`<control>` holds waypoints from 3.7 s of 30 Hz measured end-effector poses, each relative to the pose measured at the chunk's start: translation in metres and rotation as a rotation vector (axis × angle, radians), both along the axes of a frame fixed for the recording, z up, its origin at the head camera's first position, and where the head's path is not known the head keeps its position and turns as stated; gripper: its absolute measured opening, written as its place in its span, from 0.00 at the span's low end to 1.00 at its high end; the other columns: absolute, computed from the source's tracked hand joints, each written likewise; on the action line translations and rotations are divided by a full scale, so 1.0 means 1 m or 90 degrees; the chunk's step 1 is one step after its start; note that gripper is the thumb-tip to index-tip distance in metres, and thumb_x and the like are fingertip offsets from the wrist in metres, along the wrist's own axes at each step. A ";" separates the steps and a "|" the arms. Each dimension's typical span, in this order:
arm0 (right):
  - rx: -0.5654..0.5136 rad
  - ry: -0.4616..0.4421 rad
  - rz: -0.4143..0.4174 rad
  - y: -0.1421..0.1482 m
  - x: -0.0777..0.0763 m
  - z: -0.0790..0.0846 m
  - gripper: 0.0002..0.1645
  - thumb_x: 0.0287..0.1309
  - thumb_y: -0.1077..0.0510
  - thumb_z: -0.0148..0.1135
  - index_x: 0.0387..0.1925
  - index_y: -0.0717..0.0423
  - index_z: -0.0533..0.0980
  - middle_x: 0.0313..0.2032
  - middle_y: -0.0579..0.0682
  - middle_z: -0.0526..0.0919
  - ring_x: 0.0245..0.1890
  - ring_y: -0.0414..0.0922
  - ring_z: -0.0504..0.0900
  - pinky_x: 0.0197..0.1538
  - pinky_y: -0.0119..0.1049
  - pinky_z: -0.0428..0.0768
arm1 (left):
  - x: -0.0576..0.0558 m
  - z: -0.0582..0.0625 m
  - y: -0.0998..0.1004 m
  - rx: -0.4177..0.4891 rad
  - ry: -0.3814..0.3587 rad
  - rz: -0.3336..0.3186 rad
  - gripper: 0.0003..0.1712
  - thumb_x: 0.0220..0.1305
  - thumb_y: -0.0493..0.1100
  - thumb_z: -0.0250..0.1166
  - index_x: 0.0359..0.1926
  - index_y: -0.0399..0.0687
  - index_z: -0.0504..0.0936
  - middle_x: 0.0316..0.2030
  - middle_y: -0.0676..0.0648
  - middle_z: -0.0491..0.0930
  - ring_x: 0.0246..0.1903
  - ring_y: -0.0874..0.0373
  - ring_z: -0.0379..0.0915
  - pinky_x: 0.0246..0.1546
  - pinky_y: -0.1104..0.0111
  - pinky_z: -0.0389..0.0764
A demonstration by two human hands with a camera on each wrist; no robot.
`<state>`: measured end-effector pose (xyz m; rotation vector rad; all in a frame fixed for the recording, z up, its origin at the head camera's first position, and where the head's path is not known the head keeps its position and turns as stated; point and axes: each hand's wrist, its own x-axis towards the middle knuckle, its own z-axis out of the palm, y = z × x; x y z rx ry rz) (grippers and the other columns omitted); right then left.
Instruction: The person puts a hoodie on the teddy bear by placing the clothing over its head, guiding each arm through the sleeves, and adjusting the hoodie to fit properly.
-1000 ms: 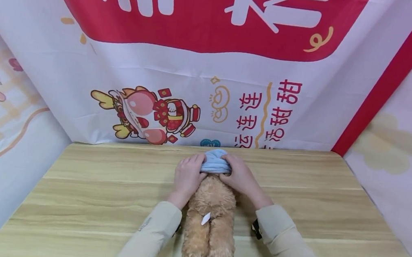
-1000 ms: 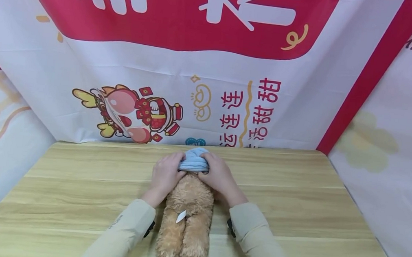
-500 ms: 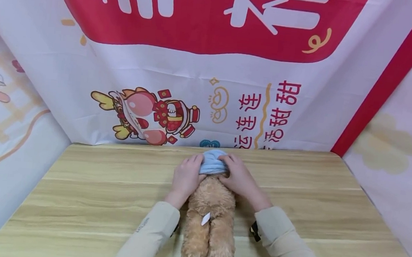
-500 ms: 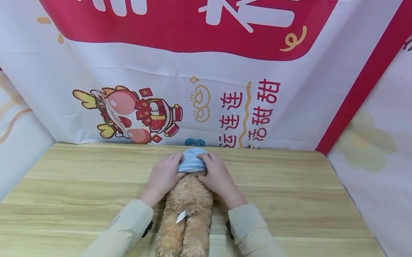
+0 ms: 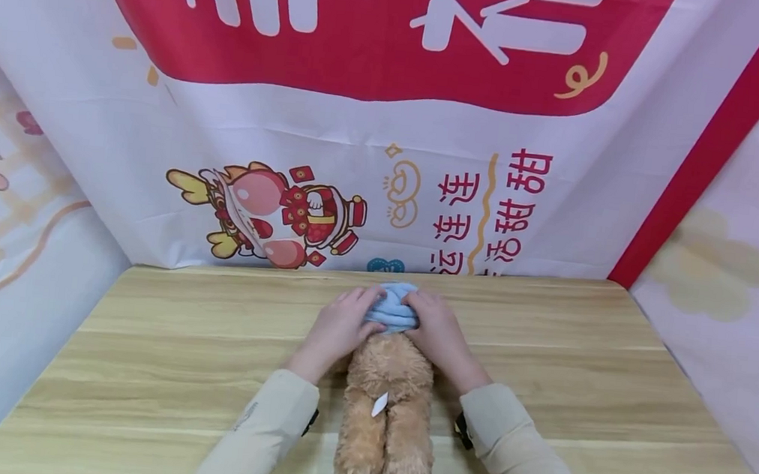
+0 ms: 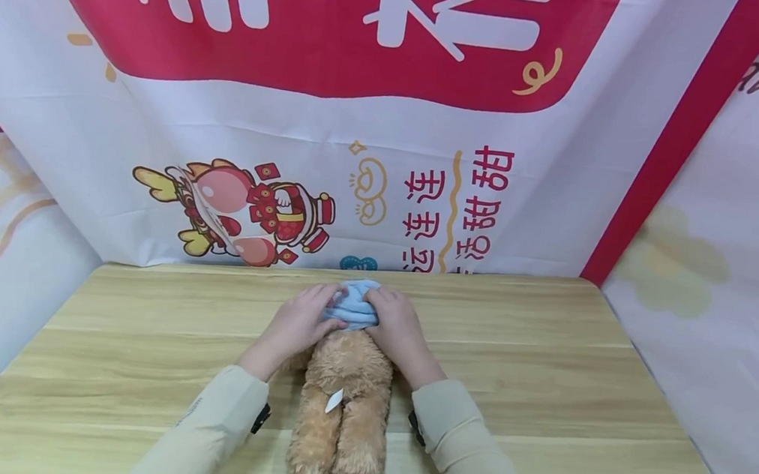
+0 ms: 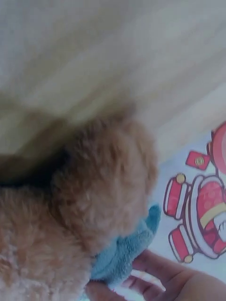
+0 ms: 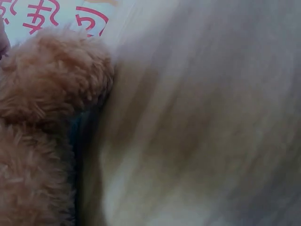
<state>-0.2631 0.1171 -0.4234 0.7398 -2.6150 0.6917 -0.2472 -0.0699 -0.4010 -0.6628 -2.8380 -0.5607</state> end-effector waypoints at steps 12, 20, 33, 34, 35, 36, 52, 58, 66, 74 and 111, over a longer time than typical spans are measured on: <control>-0.068 -0.199 0.072 0.020 0.001 0.014 0.24 0.54 0.51 0.68 0.51 0.56 0.75 0.62 0.60 0.69 0.57 0.57 0.74 0.59 0.54 0.75 | -0.010 0.007 0.008 -0.045 0.001 0.001 0.21 0.57 0.46 0.69 0.51 0.50 0.76 0.56 0.42 0.73 0.55 0.45 0.72 0.54 0.52 0.76; -0.063 -0.198 0.073 0.020 -0.005 0.014 0.32 0.50 0.60 0.70 0.57 0.60 0.69 0.54 0.59 0.74 0.54 0.55 0.76 0.59 0.52 0.75 | -0.009 0.000 0.008 -0.029 0.025 -0.007 0.16 0.58 0.43 0.68 0.46 0.48 0.74 0.53 0.46 0.79 0.57 0.48 0.74 0.63 0.46 0.67; 0.064 -0.037 0.070 0.014 -0.009 0.011 0.24 0.45 0.64 0.72 0.48 0.57 0.77 0.48 0.56 0.78 0.49 0.53 0.77 0.55 0.46 0.78 | -0.005 -0.015 0.004 0.005 0.118 0.006 0.25 0.55 0.44 0.70 0.55 0.47 0.77 0.49 0.44 0.79 0.52 0.46 0.75 0.56 0.53 0.72; 0.067 -0.026 0.077 0.014 -0.009 0.009 0.23 0.45 0.64 0.72 0.46 0.56 0.77 0.46 0.55 0.78 0.48 0.52 0.78 0.54 0.46 0.79 | -0.004 -0.015 0.004 0.004 0.124 0.006 0.24 0.55 0.44 0.70 0.53 0.48 0.77 0.48 0.44 0.79 0.51 0.47 0.75 0.57 0.52 0.72; 0.069 -0.013 0.085 0.014 -0.008 0.008 0.22 0.45 0.65 0.72 0.44 0.55 0.76 0.45 0.55 0.78 0.47 0.52 0.77 0.52 0.46 0.79 | -0.004 -0.015 0.004 0.000 0.133 0.005 0.22 0.55 0.44 0.70 0.52 0.49 0.78 0.47 0.45 0.79 0.51 0.47 0.75 0.58 0.51 0.71; 0.070 -0.005 0.093 0.014 -0.007 0.006 0.21 0.45 0.65 0.72 0.42 0.55 0.75 0.44 0.54 0.78 0.46 0.51 0.77 0.52 0.46 0.79 | -0.004 -0.016 0.003 -0.003 0.137 0.005 0.21 0.55 0.44 0.70 0.50 0.49 0.78 0.47 0.46 0.79 0.51 0.48 0.75 0.60 0.51 0.69; 0.046 0.070 0.123 0.012 0.002 0.004 0.16 0.41 0.70 0.69 0.33 0.54 0.76 0.38 0.53 0.79 0.41 0.50 0.78 0.46 0.44 0.80 | -0.004 -0.026 0.000 -0.040 0.248 0.034 0.14 0.50 0.45 0.74 0.34 0.54 0.77 0.36 0.52 0.83 0.41 0.54 0.79 0.51 0.57 0.72; 0.018 -0.051 0.093 0.018 0.005 0.012 0.19 0.49 0.63 0.62 0.46 0.53 0.79 0.48 0.54 0.79 0.47 0.51 0.79 0.51 0.48 0.79 | -0.003 -0.023 0.002 0.005 0.221 0.056 0.12 0.53 0.45 0.72 0.39 0.53 0.80 0.39 0.51 0.83 0.41 0.54 0.80 0.49 0.56 0.73; 0.075 0.008 0.070 0.011 0.002 0.018 0.14 0.62 0.67 0.53 0.43 0.51 0.81 0.47 0.54 0.81 0.46 0.52 0.82 0.49 0.45 0.82 | 0.003 -0.020 0.003 0.016 0.221 0.033 0.12 0.54 0.42 0.71 0.41 0.51 0.82 0.40 0.50 0.83 0.41 0.54 0.81 0.54 0.56 0.75; 0.061 -0.008 0.072 0.005 -0.004 0.023 0.17 0.63 0.63 0.56 0.50 0.46 0.81 0.48 0.50 0.83 0.48 0.50 0.83 0.51 0.44 0.81 | 0.005 -0.019 0.004 -0.011 0.223 0.030 0.13 0.54 0.43 0.71 0.42 0.53 0.81 0.41 0.49 0.83 0.41 0.55 0.81 0.55 0.57 0.74; -0.106 -0.015 -0.195 -0.016 -0.024 0.014 0.08 0.59 0.68 0.58 0.26 0.59 0.78 0.29 0.54 0.85 0.31 0.51 0.83 0.36 0.43 0.81 | 0.007 -0.028 -0.002 -0.095 0.344 -0.048 0.13 0.64 0.44 0.60 0.50 0.51 0.77 0.40 0.45 0.78 0.41 0.51 0.77 0.47 0.58 0.78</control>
